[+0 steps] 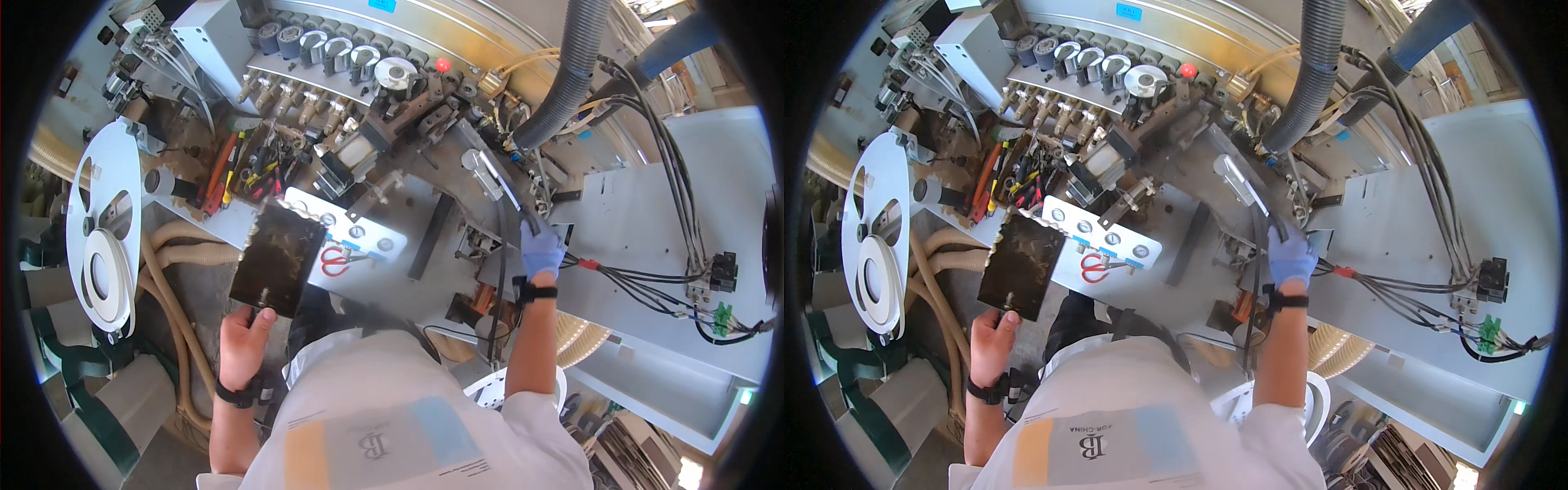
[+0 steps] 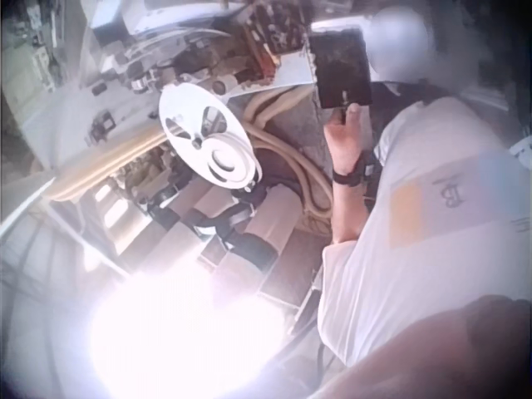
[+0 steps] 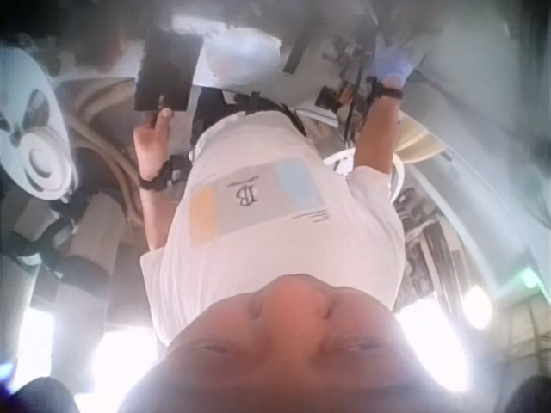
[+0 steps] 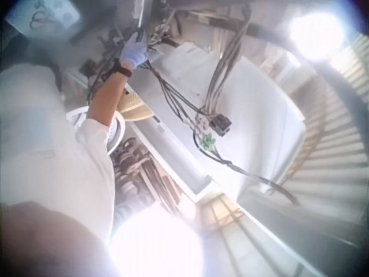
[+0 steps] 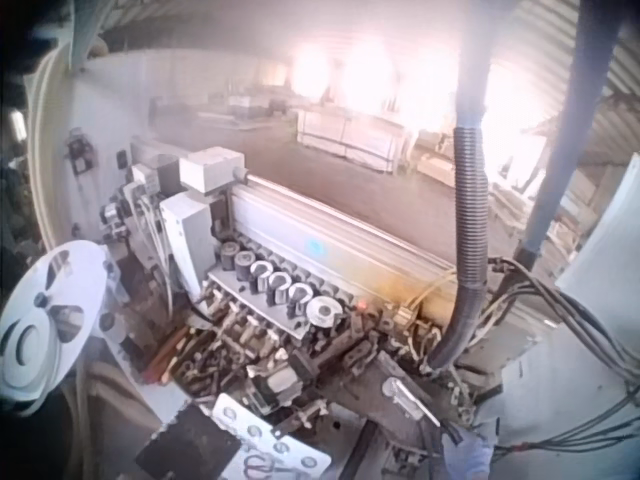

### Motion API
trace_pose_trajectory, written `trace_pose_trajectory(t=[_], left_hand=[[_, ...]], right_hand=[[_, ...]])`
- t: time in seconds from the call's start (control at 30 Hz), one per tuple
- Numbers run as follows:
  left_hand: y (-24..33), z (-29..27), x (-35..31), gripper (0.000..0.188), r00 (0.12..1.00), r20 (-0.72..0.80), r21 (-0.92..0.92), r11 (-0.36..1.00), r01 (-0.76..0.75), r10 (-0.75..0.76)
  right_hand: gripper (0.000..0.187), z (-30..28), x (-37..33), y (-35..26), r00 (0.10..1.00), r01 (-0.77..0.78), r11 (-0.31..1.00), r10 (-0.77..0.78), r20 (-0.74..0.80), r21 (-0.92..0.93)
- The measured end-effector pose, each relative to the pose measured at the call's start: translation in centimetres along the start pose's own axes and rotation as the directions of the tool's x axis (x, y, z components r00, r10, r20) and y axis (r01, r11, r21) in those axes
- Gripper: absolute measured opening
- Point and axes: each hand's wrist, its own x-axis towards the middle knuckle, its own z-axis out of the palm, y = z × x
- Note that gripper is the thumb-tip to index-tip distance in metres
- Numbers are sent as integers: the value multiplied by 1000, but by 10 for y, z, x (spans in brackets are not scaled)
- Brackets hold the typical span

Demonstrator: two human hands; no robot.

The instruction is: The person applies a white adhesive to the edges of a dark rectangular object using a small tool. They repeatedly dip the tool into a machine nozzle to collect adhesive and then spread it along the object's perimeter.

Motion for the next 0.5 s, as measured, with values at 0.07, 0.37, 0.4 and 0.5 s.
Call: trace_pose_trajectory(t=[0.07, 0.37, 0.4, 0.5], left_hand=[[-9, -6, 1, 40, 997, -20, -49, 996, 76, -77], [-30, 17, 9, 38, 969, 60, -51, 968, 244, -241], [-30, 20, 10, 38, 973, 81, -63, 973, 222, -216], [-30, 28, 18, 36, 967, 123, -64, 970, 234, -225]], right_hand=[[46, 10, 28, 3, 999, -48, 999, 48, -16, -18], [49, 90, 151, 28, 998, -53, 969, 43, 46, 241], [49, 104, 161, 33, 999, -39, 925, 25, 41, 379], [53, 130, 172, 59, 998, -68, 887, 67, 20, 457]])
